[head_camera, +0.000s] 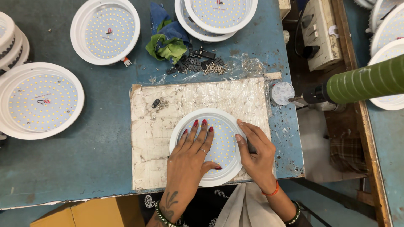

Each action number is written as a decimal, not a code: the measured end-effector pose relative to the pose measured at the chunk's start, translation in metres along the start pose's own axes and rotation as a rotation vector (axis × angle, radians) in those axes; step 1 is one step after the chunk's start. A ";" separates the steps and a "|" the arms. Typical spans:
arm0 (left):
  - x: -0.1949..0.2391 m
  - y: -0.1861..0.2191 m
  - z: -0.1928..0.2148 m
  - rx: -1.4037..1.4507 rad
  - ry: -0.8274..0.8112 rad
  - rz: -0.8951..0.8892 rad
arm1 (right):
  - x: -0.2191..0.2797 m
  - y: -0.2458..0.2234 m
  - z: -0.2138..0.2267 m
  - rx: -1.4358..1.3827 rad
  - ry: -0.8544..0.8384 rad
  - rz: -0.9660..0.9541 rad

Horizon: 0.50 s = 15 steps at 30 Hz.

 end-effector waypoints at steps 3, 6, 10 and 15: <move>0.001 0.002 -0.003 -0.067 0.012 -0.005 | 0.001 0.001 0.001 0.007 0.007 0.000; 0.003 0.002 -0.007 -0.104 0.008 0.023 | 0.002 0.001 0.001 0.006 0.011 0.000; 0.002 0.004 -0.007 -0.100 0.012 0.036 | 0.001 0.002 0.001 0.006 0.011 -0.012; 0.002 -0.002 0.002 0.087 0.040 0.036 | 0.001 0.001 0.001 0.024 0.009 0.016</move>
Point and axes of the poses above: each hand's wrist, its own x-axis away from the middle knuckle, its own z-axis out of the back of the hand, y = z × x, the point moved 9 cm from there along -x, towards the middle knuckle, and after that the axes turned 12 degrees about y, right-handed, at the moved point
